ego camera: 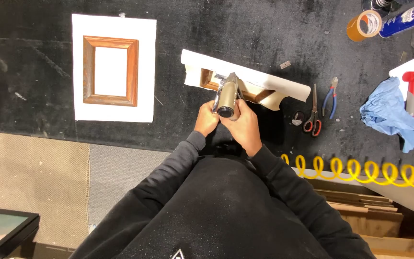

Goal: The person assembles a wooden picture frame by clamping a white mat board to the frame and using a pneumatic nail gun to fasten the corners. The person repeatedly repositions the clamp and fires the nail gun along the frame edges to secure the mat board.

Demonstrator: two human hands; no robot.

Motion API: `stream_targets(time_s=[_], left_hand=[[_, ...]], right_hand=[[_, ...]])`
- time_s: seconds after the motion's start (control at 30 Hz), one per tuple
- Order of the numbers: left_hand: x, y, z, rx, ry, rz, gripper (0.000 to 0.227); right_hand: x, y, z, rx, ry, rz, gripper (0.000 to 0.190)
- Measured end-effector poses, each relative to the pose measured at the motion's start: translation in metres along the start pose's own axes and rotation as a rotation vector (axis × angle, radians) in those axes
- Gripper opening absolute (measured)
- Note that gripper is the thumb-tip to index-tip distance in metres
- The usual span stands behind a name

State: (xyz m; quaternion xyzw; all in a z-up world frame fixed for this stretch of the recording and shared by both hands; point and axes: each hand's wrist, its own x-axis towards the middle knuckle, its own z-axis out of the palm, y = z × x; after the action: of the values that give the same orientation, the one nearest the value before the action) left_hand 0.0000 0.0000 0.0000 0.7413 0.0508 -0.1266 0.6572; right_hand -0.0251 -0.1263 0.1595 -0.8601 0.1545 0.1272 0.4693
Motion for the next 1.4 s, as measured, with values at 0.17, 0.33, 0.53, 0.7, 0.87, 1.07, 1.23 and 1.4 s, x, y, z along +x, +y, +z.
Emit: stream_targets(time_s=[0.17, 0.33, 0.53, 0.7, 0.87, 1.07, 1.23, 1.4], left_hand=[[-0.002, 0.014, -0.001, -0.008, -0.008, 0.041, 0.005], [0.001, 0.008, -0.002, -0.008, -0.008, 0.065, 0.012], [0.009, -0.013, -0.002, -0.027, -0.031, 0.115, 0.013], [0.009, -0.017, 0.002, -0.015, -0.040, 0.109, 0.012], [0.012, -0.028, 0.003, -0.002, -0.043, 0.108, 0.010], [0.008, -0.044, -0.005, 0.015, -0.044, 0.099, 0.009], [-0.005, -0.058, -0.013, 0.019, -0.024, 0.085, 0.007], [-0.003, -0.060, -0.019, 0.038, -0.011, 0.086, 0.007]], right_hand=[[-0.004, -0.021, 0.004, 0.123, -0.005, 0.113, 0.042], [0.000, -0.018, 0.015, 0.218, 0.016, 0.131, 0.042], [0.004, -0.014, 0.023, 0.257, 0.043, 0.115, 0.049], [0.008, -0.010, 0.022, 0.210, 0.013, 0.094, 0.044], [0.005, -0.027, 0.014, 0.188, -0.013, 0.104, 0.043], [0.007, -0.027, 0.012, 0.138, -0.070, 0.130, 0.052], [0.005, -0.027, 0.012, 0.087, -0.103, 0.127, 0.056], [0.003, -0.024, 0.017, 0.072, -0.130, 0.122, 0.061]])
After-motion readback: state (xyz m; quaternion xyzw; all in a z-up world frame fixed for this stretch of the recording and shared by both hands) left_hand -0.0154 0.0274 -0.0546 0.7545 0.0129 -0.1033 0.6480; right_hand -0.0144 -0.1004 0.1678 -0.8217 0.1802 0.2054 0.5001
